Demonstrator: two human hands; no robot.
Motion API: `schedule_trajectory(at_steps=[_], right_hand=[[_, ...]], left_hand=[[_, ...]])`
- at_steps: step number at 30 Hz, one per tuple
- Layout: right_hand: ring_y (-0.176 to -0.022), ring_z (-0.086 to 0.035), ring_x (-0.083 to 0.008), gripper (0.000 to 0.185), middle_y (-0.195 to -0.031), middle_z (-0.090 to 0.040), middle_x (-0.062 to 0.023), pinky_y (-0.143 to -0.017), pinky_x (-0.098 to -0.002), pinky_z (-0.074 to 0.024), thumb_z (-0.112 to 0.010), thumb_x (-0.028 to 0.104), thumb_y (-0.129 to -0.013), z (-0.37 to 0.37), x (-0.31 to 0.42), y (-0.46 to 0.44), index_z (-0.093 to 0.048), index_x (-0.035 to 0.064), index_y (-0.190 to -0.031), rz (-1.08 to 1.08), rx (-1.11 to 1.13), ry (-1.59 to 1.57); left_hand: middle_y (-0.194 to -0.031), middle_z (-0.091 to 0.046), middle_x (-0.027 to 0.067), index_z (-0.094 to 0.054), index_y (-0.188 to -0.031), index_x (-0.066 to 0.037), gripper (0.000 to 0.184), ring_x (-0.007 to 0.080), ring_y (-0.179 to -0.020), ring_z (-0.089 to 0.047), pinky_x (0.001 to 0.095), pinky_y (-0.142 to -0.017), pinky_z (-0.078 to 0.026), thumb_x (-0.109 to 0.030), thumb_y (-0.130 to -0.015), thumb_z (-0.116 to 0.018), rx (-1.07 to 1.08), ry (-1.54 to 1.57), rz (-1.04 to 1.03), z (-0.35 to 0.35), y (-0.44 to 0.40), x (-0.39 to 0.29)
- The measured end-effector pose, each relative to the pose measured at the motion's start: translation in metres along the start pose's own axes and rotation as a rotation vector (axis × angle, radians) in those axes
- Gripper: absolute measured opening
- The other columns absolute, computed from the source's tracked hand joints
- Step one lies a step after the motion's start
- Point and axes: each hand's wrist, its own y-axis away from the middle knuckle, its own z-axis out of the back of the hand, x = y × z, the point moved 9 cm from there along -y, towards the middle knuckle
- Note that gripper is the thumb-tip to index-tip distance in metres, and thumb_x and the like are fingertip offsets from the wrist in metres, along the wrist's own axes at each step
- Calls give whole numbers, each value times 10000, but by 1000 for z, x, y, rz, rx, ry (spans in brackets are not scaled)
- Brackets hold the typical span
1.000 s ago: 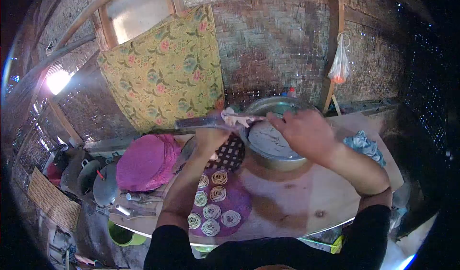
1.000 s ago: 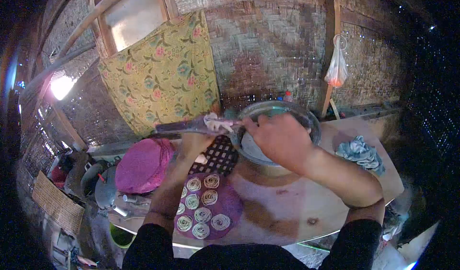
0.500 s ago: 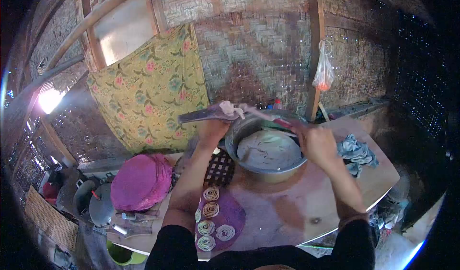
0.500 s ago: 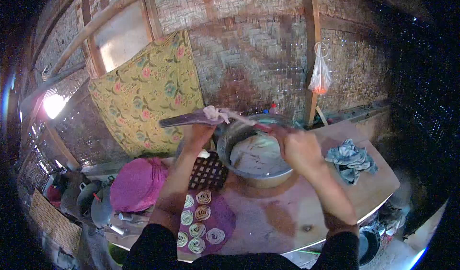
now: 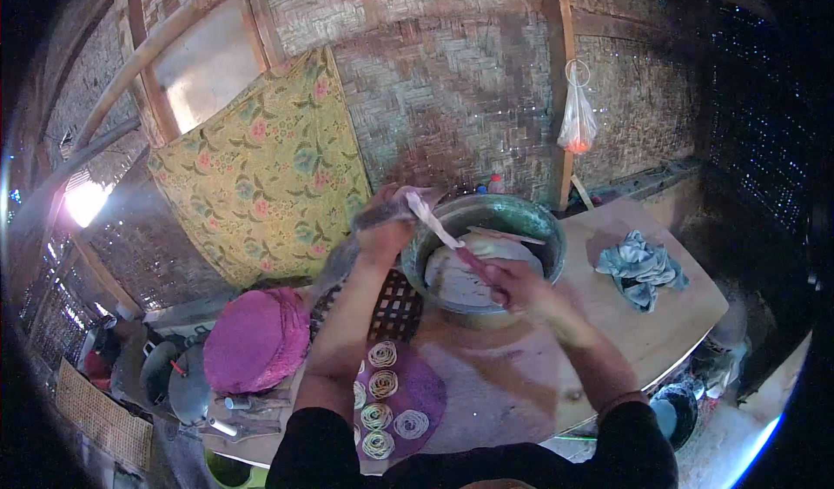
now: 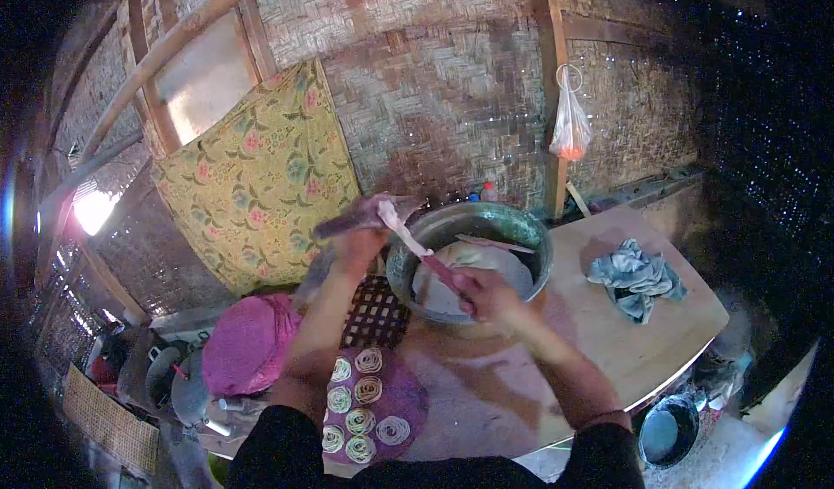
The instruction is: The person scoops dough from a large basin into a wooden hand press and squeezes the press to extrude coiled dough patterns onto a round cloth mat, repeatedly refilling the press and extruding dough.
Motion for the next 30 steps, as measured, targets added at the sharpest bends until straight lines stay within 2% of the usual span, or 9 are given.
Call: schedule_trajectory(at_steps=[3, 6, 12, 16, 20, 21, 24, 26, 30], right_hand=[[-559, -476, -64, 289, -637, -504, -7, -492, -259, -394, -486, 266, -950, 12, -6, -12, -595, 57, -1117, -153, 203, 28], [-625, -608, -155, 269, -690, -598, -61, -512, -310, -467, -472, 167, -903, 17, 70, -13, -574, 65, -1130, 533, -152, 1126], [-718, -640, -202, 388, -792, -613, -52, -548, -331, -505, -519, 135, -790, -48, 100, 17, -522, 95, -1176, 808, -154, 1620], [-721, -642, -204, 372, -789, -622, -47, -538, -347, -504, -515, 134, -794, -33, 98, 26, -561, 103, -1162, 838, -142, 1703], [-681, -652, -263, 283, -805, -648, -93, -570, -381, -539, -539, 199, -822, 25, -20, -41, -649, 113, -1068, 261, 107, 1833], [-681, -652, -263, 283, -805, -648, -93, -570, -381, -539, -539, 199, -822, 21, -30, -46, -649, 113, -1068, 263, 121, 1834], [-974, -604, -251, 349, -1067, -630, -143, -777, -429, -505, -532, 249, -824, 19, -74, -56, -611, 134, -1144, -162, 363, 1661], [-1178, -483, -250, 421, -1235, -530, -171, -955, -456, -396, -467, 368, -898, -30, -31, -53, -554, 98, -1209, 457, 159, 1391], [-1073, -510, -266, 721, -1200, -530, -145, -916, -413, -402, -308, 646, -880, -160, -7, 13, -476, 50, -1250, -70, 684, -678]], left_hand=[[-881, -605, 47, -589, -937, -133, 194, 252, -869, -593, 387, -815, -457, -277, -821, -530, 208, -128, -41, -1, 0, 0], [-913, -568, 40, -542, -1013, -133, 247, 244, -877, -577, 392, -790, -449, -301, -835, -511, 427, -236, -80, -15, 13, -4], [-788, -597, 63, -621, -830, -161, 191, 267, -741, -599, 409, -610, -466, -276, -677, -631, 222, -117, -281, 11, 21, -34], [-1014, -644, 46, -646, -981, -201, 317, 249, -959, -593, 390, -847, -452, -426, -762, -604, 537, -178, 93, 20, 40, 46], [-921, -652, 124, -658, -965, -157, 274, 278, -827, -630, 379, -713, -494, -235, -702, -668, 292, -281, 39, 75, 36, 85], [-893, -655, 112, -647, -990, -98, 306, 229, -812, -631, 353, -722, -489, -186, -702, -700, 327, 5, 317, 104, 23, 71], [-900, -627, 70, -598, -1031, -73, 333, 199, -792, -598, 391, -759, -483, -236, -750, -674, 105, 843, 749, 127, 44, 102], [-803, -578, 17, -562, -1056, -79, 322, 154, -721, -554, 370, -672, -458, -225, -781, -641, -12, 1014, 852, 130, 57, 103], [-760, -520, 11, -563, -1131, -76, 330, 157, -707, -513, 366, -637, -409, -224, -836, -568, -245, 2138, 855, 88, 83, 58]])
